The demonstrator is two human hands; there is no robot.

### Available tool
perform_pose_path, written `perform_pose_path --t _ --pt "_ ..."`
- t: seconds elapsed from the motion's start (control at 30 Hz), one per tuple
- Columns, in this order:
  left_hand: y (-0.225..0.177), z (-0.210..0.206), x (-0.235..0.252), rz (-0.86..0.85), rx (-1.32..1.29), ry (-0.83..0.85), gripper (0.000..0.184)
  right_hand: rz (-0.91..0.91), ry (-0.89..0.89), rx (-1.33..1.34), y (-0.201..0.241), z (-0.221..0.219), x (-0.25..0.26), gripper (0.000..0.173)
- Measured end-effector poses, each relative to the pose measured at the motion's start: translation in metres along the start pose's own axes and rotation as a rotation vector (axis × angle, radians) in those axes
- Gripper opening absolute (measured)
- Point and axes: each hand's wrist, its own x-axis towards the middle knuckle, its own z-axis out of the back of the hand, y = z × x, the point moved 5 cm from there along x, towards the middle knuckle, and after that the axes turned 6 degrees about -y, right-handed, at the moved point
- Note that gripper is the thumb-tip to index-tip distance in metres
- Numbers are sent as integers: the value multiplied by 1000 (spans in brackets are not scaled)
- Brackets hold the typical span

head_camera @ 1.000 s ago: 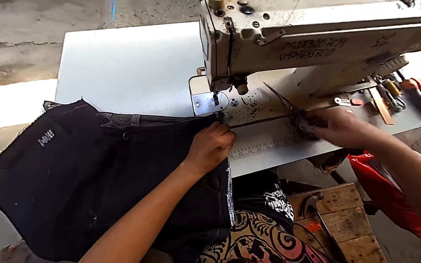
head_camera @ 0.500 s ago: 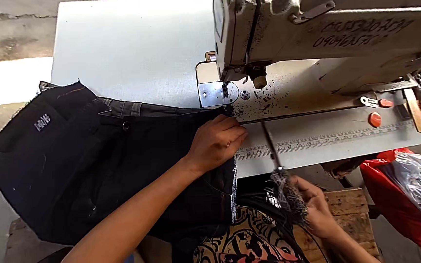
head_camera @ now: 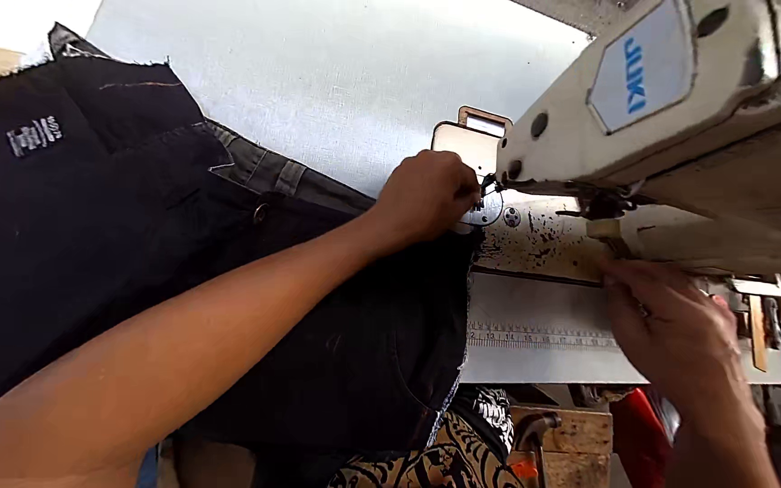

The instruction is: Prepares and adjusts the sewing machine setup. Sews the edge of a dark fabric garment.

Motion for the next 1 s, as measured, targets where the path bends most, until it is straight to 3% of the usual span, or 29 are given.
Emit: perform_pose_path --t 0.1,0.3,1.0 --pt "4 -8 -4 -80 -2 -48 18 88 -73 198 25 -28 8 27" --pt "7 -10 -5 -111 -11 -131 18 113 -131 284 36 -57 18 24" --pt "6 -10 -5 -115 12 -149 19 114 -153 307 33 -65 12 24"
